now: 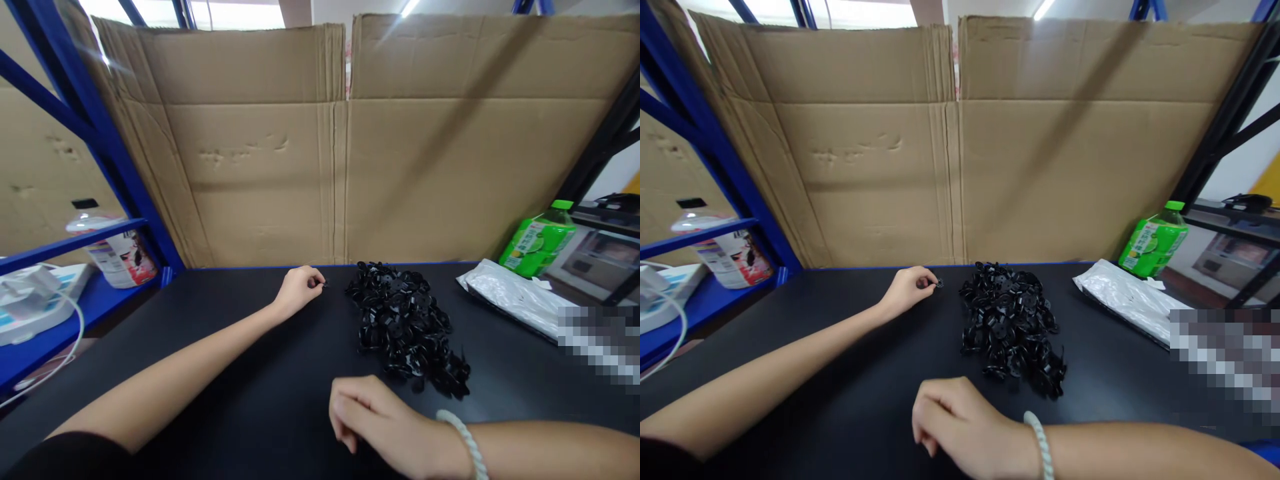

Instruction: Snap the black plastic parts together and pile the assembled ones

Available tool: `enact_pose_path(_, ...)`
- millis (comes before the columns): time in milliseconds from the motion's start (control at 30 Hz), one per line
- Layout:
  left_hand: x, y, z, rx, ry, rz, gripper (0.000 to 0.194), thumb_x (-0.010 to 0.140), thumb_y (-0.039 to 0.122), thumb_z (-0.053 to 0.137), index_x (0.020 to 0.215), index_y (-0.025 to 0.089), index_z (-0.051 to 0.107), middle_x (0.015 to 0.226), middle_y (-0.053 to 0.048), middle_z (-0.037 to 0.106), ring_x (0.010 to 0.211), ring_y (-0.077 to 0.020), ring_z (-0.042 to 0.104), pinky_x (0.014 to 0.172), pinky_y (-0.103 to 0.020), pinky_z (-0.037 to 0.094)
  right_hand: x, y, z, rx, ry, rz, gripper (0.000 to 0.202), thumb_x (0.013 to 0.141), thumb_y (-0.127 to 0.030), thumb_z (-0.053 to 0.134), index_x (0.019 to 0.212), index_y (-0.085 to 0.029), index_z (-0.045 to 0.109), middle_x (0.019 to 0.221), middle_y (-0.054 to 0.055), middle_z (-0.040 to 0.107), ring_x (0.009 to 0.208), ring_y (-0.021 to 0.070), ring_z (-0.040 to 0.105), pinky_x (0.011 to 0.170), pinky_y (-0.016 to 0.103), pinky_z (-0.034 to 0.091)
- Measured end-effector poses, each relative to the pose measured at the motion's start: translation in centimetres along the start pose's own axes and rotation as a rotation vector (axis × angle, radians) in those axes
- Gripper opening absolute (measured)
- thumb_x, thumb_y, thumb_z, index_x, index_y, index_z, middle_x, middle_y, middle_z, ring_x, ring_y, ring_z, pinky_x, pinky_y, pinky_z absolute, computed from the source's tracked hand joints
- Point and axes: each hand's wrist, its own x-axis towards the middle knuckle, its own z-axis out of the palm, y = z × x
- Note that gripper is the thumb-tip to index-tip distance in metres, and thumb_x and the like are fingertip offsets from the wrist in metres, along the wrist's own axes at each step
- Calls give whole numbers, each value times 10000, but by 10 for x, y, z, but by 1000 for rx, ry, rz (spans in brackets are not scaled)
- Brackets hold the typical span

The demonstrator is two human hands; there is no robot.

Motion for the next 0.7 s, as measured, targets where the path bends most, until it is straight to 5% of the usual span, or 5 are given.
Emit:
enact_pose_path(167, -64, 41, 0, -319, 63, -4, 163, 858, 288, 590, 932, 149, 631, 910, -79, 728, 827, -210, 711, 760, -332, 581, 2, 6, -6, 626, 192, 143, 296, 860, -439, 591, 1004, -193, 508, 835, 9, 576, 660, 127, 597, 572, 249, 434)
enact_pose_path(300, -109, 65, 6, -786, -25, -81, 126, 834, 238, 647, 943, 189, 608, 853, -39, 699, 749, -184, 707, 697, -305, 593, 0, 4, -6, 811, 274, 105, 338, 844, -415, 647, 1082, -221, 506, 964, 29, 583, 788, 154, 643, 634, 270, 485)
enact_pose_path(533, -123, 69, 4, -482, -24, 306, 409, 818, 74, 630, 1144, 318, 657, 891, -35, 666, 878, -201, 615, 795, -338, 533, -6, 3, -6, 786, 207, 102, 327, 781, -268, 745, 1044, -205, 561, 994, 16, 583, 854, 141, 635, 700, 283, 549)
enact_pose_path(700, -123, 71, 7, -512, -68, 269, 339, 810, 66, 635, 1053, 290, 709, 1017, -52, 691, 868, -190, 662, 767, -306, 551, -6, 6, -6, 780, 229, 195, 253, 797, -277, 731, 959, -154, 581, 790, -8, 611, 730, 112, 646, 736, 294, 559)
